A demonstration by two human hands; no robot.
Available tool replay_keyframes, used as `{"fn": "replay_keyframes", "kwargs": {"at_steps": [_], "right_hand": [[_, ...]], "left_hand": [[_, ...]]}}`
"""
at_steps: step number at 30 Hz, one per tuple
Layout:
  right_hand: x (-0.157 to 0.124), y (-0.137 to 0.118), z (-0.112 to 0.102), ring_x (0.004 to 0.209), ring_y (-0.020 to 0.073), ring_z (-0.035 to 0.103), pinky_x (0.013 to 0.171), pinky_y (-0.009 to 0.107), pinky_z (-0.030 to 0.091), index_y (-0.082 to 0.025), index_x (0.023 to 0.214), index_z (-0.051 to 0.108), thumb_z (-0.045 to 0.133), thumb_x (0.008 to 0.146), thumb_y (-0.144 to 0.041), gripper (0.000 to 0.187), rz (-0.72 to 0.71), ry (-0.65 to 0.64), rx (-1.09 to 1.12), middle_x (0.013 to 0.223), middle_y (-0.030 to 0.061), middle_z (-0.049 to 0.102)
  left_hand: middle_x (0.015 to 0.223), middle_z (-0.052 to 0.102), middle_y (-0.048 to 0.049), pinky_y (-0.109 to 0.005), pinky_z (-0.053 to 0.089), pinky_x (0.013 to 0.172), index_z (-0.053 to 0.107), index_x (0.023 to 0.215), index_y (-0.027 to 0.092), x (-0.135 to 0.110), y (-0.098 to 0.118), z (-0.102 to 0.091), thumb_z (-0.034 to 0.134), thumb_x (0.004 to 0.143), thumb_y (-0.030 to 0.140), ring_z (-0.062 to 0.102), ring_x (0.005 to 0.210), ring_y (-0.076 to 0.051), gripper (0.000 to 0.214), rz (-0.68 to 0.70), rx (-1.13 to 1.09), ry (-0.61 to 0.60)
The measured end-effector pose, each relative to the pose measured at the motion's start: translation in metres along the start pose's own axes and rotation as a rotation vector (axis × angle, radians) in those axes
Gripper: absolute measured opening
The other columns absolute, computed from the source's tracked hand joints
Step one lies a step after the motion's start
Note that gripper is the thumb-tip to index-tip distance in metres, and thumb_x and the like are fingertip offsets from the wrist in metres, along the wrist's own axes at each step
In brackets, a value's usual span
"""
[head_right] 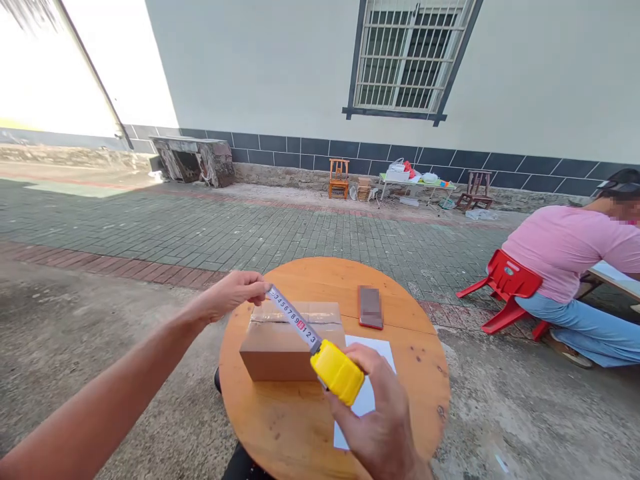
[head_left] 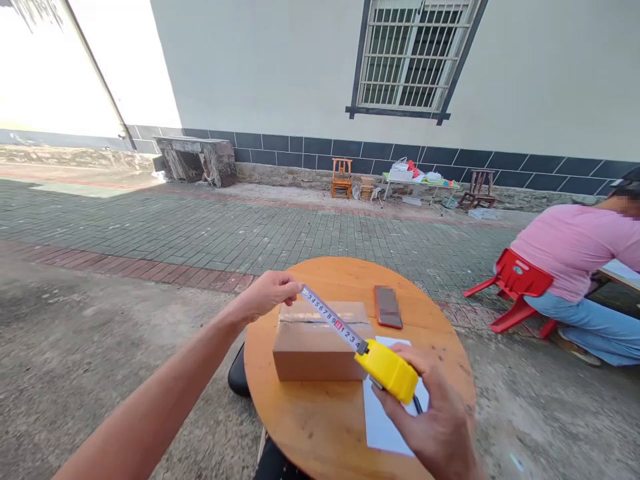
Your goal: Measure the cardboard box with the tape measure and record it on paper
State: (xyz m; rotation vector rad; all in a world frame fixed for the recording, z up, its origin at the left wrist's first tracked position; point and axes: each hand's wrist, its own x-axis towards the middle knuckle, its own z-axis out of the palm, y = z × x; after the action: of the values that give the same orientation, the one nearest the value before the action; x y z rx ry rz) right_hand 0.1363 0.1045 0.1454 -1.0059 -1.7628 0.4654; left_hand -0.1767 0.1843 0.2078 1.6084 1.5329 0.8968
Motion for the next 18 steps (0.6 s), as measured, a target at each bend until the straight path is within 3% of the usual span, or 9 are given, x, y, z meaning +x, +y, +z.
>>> {"fn": "replay_keyframes", "kwargs": {"at_steps": [2, 5, 8, 11, 18], "right_hand": [[-0.026, -0.009, 0.021, 0.102, 0.0327, 0.065, 0.09, 0.05, 0.052, -0.031, 0.113, 0.056, 0.075, 0.076, -0.025, 0.042, -0.135, 0.025, -0.078, 0.112, 0.01, 0.067], [-0.049, -0.016, 0.052, 0.098, 0.0319, 0.066, 0.079, 0.048, 0.056, -0.029, 0.113, 0.053, 0.07, 0.08, -0.025, 0.037, -0.104, 0.041, -0.21, 0.108, 0.0139, 0.066], [-0.054, -0.022, 0.076, 0.089, 0.0287, 0.068, 0.067, 0.041, 0.058, -0.024, 0.109, 0.053, 0.071, 0.078, -0.025, 0.036, -0.131, 0.247, -0.265, 0.102, 0.0142, 0.067], [-0.049, -0.026, 0.094, 0.079, 0.0249, 0.067, 0.062, 0.035, 0.055, -0.02, 0.101, 0.055, 0.071, 0.077, -0.027, 0.03, -0.167, 0.403, -0.269, 0.095, 0.013, 0.066], [-0.05, -0.019, 0.115, 0.078, 0.0239, 0.062, 0.063, 0.035, 0.052, -0.019, 0.1, 0.052, 0.072, 0.079, -0.034, 0.032, -0.101, 0.386, -0.323, 0.095, 0.0134, 0.064]], "left_hand": [[0.063, 0.06, -0.0018, -0.028, 0.04, 0.063, 0.058, 0.063, 0.018, 0.02, 0.005, 0.013, 0.058, 0.072, 0.049, 0.055, 0.062, -0.016, 0.032, 0.025, 0.017, -0.108], [0.059, 0.058, -0.0005, -0.027, 0.039, 0.06, 0.057, 0.06, 0.019, 0.048, 0.005, 0.028, 0.059, 0.071, 0.047, 0.054, 0.06, -0.016, 0.03, 0.043, 0.078, -0.263], [0.062, 0.059, 0.0007, -0.026, 0.04, 0.061, 0.057, 0.061, 0.019, 0.067, 0.001, 0.037, 0.06, 0.073, 0.044, 0.055, 0.065, -0.015, 0.029, 0.061, 0.173, -0.379], [0.07, 0.06, 0.0013, -0.027, 0.043, 0.066, 0.059, 0.067, 0.017, 0.079, -0.003, 0.042, 0.062, 0.081, 0.04, 0.057, 0.071, -0.015, 0.027, 0.073, 0.297, -0.43], [0.097, 0.065, -0.0034, -0.035, 0.053, 0.076, 0.064, 0.099, 0.014, 0.088, -0.009, 0.053, 0.06, 0.094, 0.041, 0.063, 0.084, -0.017, 0.027, 0.072, 0.532, -0.434]]}}
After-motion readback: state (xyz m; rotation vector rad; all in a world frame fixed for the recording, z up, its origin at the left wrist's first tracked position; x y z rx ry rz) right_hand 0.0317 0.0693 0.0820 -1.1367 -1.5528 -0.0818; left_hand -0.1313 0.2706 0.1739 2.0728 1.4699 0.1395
